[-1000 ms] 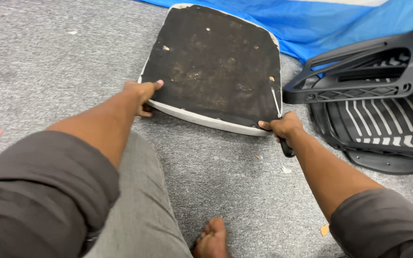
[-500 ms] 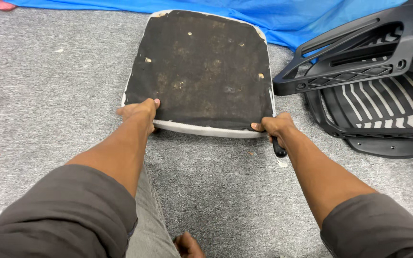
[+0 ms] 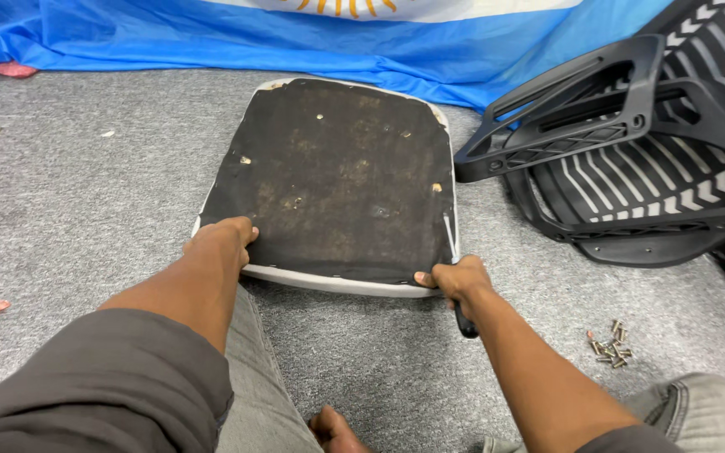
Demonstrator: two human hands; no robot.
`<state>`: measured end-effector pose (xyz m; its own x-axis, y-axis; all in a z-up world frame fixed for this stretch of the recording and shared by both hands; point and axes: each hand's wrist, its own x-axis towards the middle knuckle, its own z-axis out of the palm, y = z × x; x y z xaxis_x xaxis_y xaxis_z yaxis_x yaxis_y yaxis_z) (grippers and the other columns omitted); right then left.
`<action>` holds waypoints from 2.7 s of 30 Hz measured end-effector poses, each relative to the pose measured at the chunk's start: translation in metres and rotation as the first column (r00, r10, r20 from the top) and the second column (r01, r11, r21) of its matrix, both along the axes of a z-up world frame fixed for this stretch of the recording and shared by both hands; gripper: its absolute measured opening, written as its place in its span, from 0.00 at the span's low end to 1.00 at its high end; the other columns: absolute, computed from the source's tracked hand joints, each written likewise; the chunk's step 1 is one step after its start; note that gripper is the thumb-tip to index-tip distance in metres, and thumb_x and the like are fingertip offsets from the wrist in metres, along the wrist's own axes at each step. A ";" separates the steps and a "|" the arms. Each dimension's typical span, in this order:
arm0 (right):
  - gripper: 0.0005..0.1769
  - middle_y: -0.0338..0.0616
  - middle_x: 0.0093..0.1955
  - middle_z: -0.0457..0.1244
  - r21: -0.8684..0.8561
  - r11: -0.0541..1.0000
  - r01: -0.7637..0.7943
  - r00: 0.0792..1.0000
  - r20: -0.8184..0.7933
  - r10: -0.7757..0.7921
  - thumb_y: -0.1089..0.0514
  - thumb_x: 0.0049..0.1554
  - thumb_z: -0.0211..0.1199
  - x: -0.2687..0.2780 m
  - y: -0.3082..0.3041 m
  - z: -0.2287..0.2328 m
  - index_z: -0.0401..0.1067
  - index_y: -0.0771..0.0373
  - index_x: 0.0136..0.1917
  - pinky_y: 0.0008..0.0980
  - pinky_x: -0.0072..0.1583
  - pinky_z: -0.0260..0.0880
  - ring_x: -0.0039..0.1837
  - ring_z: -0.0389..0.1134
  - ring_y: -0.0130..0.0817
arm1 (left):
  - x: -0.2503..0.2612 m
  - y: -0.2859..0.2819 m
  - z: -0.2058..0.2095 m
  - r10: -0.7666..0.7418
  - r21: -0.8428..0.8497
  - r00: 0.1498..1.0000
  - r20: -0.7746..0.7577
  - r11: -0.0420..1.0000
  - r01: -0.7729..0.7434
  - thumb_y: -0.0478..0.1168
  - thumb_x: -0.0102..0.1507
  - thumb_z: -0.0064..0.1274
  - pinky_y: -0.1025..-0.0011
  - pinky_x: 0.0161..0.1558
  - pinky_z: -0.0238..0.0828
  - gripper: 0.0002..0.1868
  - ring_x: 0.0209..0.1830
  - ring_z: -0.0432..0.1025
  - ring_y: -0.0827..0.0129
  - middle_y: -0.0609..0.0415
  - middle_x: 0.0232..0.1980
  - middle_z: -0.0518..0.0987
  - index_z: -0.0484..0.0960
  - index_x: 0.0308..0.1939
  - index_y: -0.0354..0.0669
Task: The person sits on the floor and uses a screwdriver to fasten screws into a chair cushion. They then place a black plastic frame over the cushion and continue to secure it with screws.
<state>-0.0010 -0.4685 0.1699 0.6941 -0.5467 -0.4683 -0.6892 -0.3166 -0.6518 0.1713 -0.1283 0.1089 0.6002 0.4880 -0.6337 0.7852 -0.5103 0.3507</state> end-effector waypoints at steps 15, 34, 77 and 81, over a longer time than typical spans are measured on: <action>0.20 0.43 0.28 0.61 0.119 0.986 -0.113 0.994 0.019 0.112 0.54 0.45 0.80 -0.020 -0.021 0.002 0.75 0.70 0.40 0.31 0.28 0.55 0.25 0.55 0.27 | -0.104 -0.139 0.077 -0.324 0.233 0.857 0.401 0.941 0.247 0.50 0.49 0.69 0.45 0.78 0.23 0.55 0.82 0.21 0.35 0.25 0.81 0.32 0.56 0.73 0.40; 0.08 0.47 0.36 0.65 0.016 0.989 0.149 0.983 0.108 -0.150 0.65 0.56 0.60 -0.086 -0.165 -0.011 0.72 0.71 0.48 0.35 0.38 0.71 0.35 0.66 0.32 | -0.150 -0.298 0.057 -0.599 0.006 0.456 0.658 0.610 0.793 0.35 0.59 0.56 0.61 0.65 0.67 0.24 0.66 0.66 0.56 0.50 0.66 0.64 0.73 0.60 0.45; 0.12 0.40 0.38 0.71 -0.277 0.918 -0.283 0.884 -0.448 0.137 0.54 0.47 0.78 -0.117 -0.260 -0.015 0.82 0.56 0.45 0.34 0.42 0.71 0.37 0.69 0.30 | -0.188 -0.424 0.000 -0.760 -0.147 0.362 0.540 0.339 0.929 0.33 0.56 0.56 0.65 0.55 0.75 0.14 0.52 0.79 0.63 0.51 0.51 0.84 0.85 0.46 0.44; 0.11 0.40 0.38 0.71 -0.281 0.912 -0.298 0.874 -0.464 0.142 0.53 0.49 0.77 -0.116 -0.262 -0.019 0.82 0.54 0.45 0.34 0.42 0.71 0.38 0.69 0.30 | -0.186 -0.423 -0.005 -0.759 -0.135 0.343 0.553 0.325 0.936 0.33 0.56 0.56 0.65 0.55 0.75 0.14 0.51 0.79 0.63 0.50 0.51 0.84 0.85 0.46 0.43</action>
<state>-0.1170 -0.7310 0.1511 0.5900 -0.5800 -0.5616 -0.7581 -0.6372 -0.1384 -0.0151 -0.5512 0.1038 0.7120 -0.6544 -0.2548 -0.2352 -0.5641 0.7915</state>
